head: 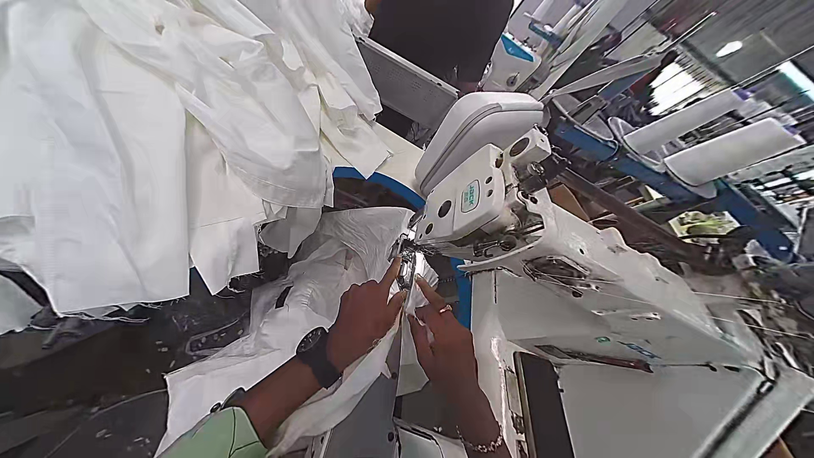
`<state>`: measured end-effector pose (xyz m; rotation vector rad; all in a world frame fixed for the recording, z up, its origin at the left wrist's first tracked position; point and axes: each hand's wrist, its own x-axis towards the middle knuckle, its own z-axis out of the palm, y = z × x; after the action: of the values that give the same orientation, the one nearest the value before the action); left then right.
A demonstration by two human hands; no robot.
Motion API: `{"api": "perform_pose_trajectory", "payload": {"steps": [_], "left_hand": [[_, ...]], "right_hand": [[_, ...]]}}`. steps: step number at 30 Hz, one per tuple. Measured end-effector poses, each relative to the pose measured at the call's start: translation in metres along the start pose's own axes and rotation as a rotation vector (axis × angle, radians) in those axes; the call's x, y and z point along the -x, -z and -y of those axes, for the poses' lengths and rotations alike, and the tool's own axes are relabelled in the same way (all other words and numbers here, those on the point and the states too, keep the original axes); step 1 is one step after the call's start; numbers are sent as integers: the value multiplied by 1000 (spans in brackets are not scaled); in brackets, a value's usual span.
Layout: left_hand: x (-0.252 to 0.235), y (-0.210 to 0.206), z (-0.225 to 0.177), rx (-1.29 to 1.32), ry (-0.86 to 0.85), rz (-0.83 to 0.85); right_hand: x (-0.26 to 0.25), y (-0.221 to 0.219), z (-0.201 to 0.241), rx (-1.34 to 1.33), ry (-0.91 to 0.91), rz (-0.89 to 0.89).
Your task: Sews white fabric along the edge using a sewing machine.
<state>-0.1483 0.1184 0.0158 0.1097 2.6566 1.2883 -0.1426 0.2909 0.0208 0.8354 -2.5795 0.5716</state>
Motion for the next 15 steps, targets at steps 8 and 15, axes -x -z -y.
{"api": "perform_pose_trajectory", "payload": {"steps": [8,15], "left_hand": [[23,-10,19,-142,-361,-212],[5,-21,26,-199,-517,-397]], "right_hand": [[10,4,-3,-310,-37,105],[8,5,-6,-479,-82,166]]}}
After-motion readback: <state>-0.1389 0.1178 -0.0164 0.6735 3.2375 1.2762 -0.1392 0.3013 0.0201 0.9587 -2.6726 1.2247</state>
